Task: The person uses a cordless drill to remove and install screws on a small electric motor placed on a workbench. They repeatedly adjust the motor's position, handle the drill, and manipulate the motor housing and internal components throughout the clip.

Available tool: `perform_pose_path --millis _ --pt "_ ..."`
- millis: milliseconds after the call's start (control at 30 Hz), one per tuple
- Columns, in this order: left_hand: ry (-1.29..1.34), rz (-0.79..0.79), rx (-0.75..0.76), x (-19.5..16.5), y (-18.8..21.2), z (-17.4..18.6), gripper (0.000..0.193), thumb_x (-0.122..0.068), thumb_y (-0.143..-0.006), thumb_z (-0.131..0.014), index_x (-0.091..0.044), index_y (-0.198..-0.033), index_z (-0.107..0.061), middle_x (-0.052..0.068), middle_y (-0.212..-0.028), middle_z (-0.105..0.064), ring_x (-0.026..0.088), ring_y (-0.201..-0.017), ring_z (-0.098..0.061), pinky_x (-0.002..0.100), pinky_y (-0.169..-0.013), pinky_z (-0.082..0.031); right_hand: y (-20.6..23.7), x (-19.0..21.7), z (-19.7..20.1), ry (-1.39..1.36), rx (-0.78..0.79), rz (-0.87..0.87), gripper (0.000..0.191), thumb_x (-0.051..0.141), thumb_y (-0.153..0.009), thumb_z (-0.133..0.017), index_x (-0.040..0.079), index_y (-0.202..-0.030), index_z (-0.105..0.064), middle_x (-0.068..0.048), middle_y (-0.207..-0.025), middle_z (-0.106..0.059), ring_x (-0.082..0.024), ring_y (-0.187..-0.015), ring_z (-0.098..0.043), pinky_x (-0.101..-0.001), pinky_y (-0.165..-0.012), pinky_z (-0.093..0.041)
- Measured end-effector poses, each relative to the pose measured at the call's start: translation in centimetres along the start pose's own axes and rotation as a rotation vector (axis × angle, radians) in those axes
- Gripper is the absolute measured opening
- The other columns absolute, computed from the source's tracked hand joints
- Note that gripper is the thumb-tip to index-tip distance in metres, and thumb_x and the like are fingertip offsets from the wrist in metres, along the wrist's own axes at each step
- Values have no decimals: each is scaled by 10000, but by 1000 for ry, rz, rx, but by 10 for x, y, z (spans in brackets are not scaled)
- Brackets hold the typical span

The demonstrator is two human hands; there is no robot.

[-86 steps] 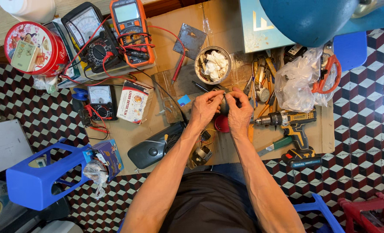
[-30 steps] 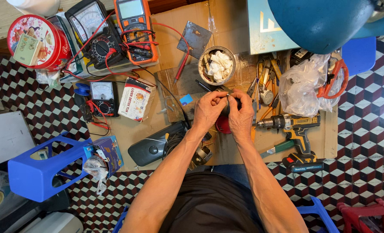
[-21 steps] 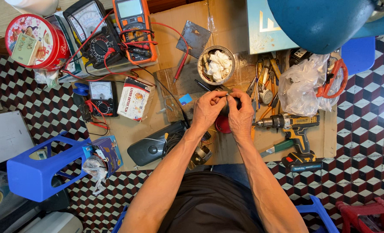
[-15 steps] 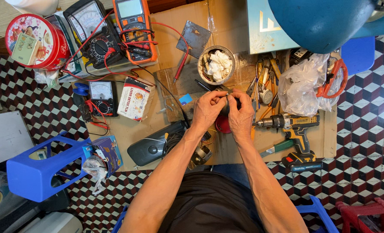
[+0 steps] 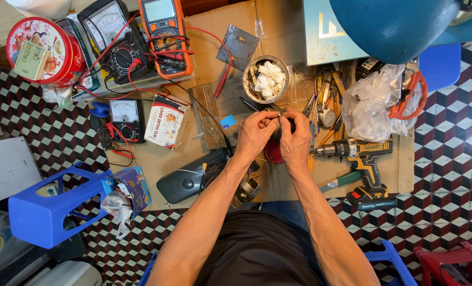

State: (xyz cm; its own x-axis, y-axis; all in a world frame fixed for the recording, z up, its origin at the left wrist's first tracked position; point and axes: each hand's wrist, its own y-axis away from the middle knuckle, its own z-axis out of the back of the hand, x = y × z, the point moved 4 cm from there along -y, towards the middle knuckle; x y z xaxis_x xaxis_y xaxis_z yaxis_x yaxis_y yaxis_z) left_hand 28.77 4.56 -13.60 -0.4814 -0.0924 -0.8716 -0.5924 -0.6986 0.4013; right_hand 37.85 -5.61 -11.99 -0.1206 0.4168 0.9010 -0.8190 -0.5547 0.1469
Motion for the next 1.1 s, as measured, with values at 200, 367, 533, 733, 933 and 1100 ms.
perform_pose_path --millis 200,367,533,733,933,1100 --pt "19 30 -2 0 0 0 246 -160 -906 -741 -34 -1115 -773 -25 -821 -603 46 -671 -517 230 -585 -461 -1 -3 3 9 19 6 175 153 -1005 -648 -12 -1064 -642 -182 -1246 -673 -307 -1124 -652 -399 -969 -505" --pt "31 -2 -3 1 0 0 252 -152 -908 -734 -31 -1126 -766 -21 -837 -596 48 -678 -513 234 -589 -465 -3 -6 3 7 20 35 151 130 -1005 -647 -12 -1056 -642 -178 -1248 -684 -304 -1133 -660 -393 -980 -512" --pt "27 -2 2 2 -1 0 249 -149 -905 -736 -31 -1123 -767 -17 -839 -593 52 -677 -513 236 -589 -466 -5 -6 4 3 31 57 139 114 -987 -667 -5 -1058 -653 -175 -1263 -686 -296 -1146 -668 -383 -984 -519" --pt "37 -11 -15 1 0 0 249 -148 -905 -741 -27 -1121 -769 -13 -836 -596 53 -686 -531 239 -597 -471 -6 -8 4 -57 49 -32 178 133 -965 -678 -6 -1072 -653 -155 -1246 -694 -253 -1101 -671 -357 -948 -526" --pt "21 6 4 2 0 0 249 -154 -916 -725 -36 -1131 -769 -18 -835 -595 52 -674 -521 239 -585 -466 -5 -6 4 -38 53 -62 179 149 -979 -677 -12 -1054 -654 -150 -1251 -691 -246 -1115 -669 -353 -949 -524" --pt "9 24 -2 0 0 1 256 -159 -911 -728 -35 -1130 -770 -22 -815 -590 55 -662 -507 248 -575 -454 -5 -1 5 17 40 -15 183 161 -999 -659 -17 -1044 -657 -163 -1220 -698 -279 -1105 -671 -382 -955 -517"
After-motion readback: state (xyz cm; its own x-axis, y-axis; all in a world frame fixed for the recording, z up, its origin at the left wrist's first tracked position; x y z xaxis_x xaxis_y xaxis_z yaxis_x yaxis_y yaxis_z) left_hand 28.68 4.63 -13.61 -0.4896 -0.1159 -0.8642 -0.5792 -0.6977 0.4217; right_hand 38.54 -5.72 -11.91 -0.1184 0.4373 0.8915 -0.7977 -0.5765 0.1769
